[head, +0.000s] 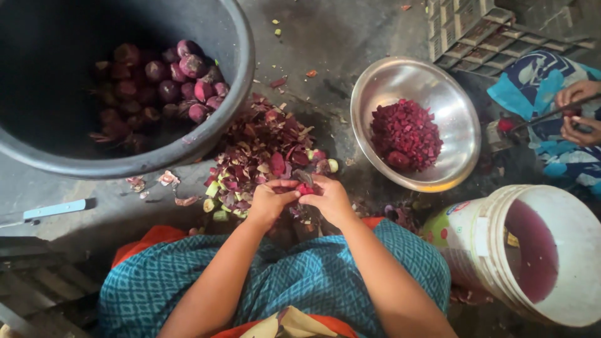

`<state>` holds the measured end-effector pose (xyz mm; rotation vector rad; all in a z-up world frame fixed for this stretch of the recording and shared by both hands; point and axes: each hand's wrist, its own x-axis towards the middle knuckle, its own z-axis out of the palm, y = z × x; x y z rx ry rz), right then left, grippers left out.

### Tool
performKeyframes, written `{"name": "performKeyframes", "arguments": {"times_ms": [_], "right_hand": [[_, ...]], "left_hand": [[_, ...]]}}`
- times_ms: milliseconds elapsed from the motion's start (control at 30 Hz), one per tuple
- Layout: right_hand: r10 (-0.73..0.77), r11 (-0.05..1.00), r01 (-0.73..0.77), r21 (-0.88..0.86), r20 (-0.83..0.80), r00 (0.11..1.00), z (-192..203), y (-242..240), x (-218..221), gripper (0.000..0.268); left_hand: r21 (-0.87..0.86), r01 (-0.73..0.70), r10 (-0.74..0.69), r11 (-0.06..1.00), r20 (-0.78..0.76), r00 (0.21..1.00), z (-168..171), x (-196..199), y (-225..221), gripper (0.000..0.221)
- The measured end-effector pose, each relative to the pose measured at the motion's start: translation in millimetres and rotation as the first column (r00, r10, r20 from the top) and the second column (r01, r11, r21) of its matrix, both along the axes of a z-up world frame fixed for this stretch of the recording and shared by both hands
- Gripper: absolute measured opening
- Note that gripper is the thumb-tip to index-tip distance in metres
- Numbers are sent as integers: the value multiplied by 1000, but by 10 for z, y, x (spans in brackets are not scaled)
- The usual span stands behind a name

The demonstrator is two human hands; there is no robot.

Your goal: The person sits on the floor and peels beetroots using a knife, placing the peeled pieces into a metal bowl. The peels are discarded on the floor beside a large container of unpeeled beetroots.

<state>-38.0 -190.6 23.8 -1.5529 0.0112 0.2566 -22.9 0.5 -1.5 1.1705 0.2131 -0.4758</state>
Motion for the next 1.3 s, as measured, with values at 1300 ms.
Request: {"name": "performKeyframes", "arguments": {"times_ms": [1300], "right_hand": [[-39, 973, -46, -228, -355, 934, 593, -612, 187, 19]], "left_hand": [[-185, 108, -146, 977, -209, 967, 555, -241, 94, 39]]}}
